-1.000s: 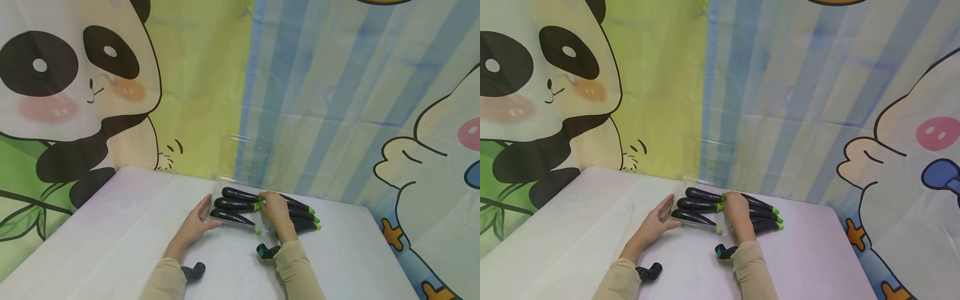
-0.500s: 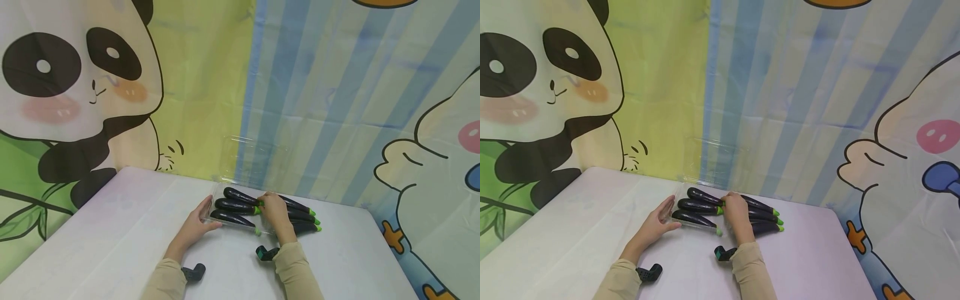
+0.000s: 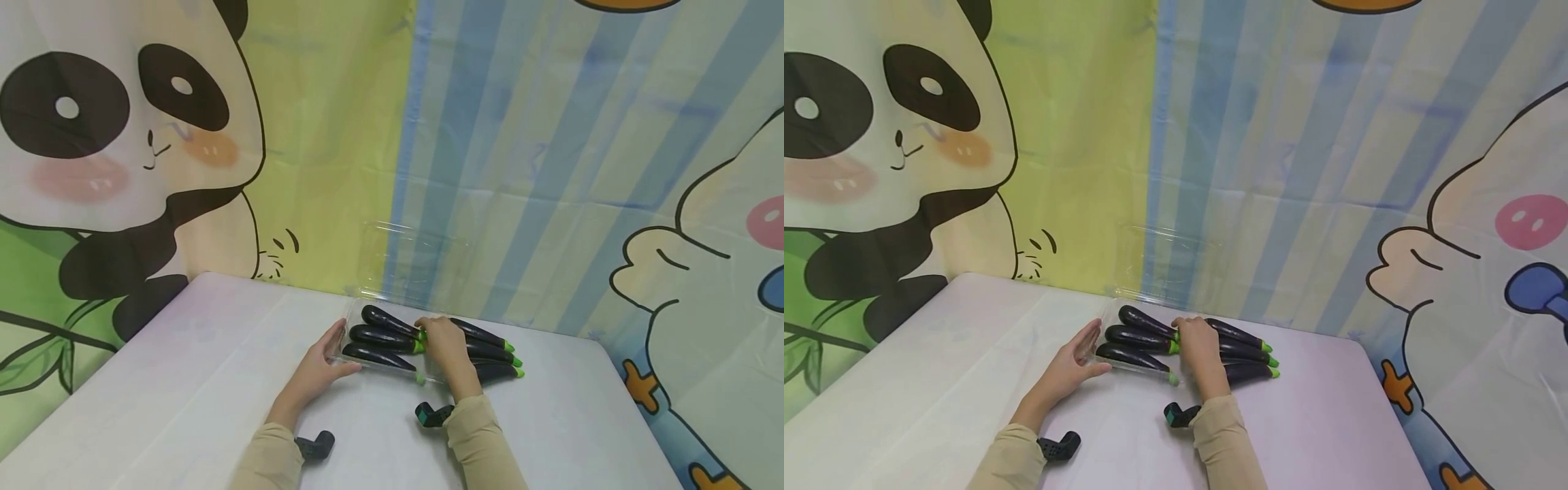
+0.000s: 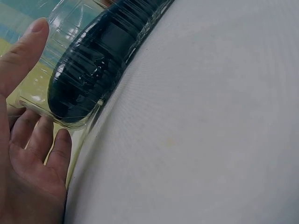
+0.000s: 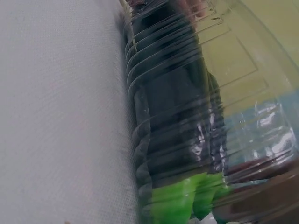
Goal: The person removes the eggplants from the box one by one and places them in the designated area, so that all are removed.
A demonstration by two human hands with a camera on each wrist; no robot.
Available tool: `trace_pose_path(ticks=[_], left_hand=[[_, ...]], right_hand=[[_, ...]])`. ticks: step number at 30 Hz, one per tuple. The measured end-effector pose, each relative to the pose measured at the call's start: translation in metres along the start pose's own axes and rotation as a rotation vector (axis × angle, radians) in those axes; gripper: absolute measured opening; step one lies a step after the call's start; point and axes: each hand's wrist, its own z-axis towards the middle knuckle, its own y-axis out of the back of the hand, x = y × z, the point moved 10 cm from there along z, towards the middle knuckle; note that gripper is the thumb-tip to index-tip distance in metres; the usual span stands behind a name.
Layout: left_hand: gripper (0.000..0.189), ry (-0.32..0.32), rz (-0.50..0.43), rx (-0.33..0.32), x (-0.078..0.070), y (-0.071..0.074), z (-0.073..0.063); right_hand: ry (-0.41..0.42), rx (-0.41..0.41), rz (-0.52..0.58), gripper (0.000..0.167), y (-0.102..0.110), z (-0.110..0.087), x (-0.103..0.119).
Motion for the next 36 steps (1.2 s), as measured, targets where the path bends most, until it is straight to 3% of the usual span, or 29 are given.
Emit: trace_pose_path(ticks=[15,26,36], left_hand=[[0.106,0.005,-0.005,0.008,0.0016,-0.0012,0.0008],[0.106,0.014,-0.017,0.010,0.0015,-0.0015,0.0011],[0.105,0.010,-0.013,0.014,-0.0002,-0.0009,0.0000]], right_hand=[[0.001,0.032,0.051,0.030,-0.0014,-0.0046,-0.0002],[0.026,0.036,0.179,0.030,0.0006,-0.0050,-0.0009],[0.066,0.040,0.372,0.038,0.0055,-0.0047,-0.0017]])
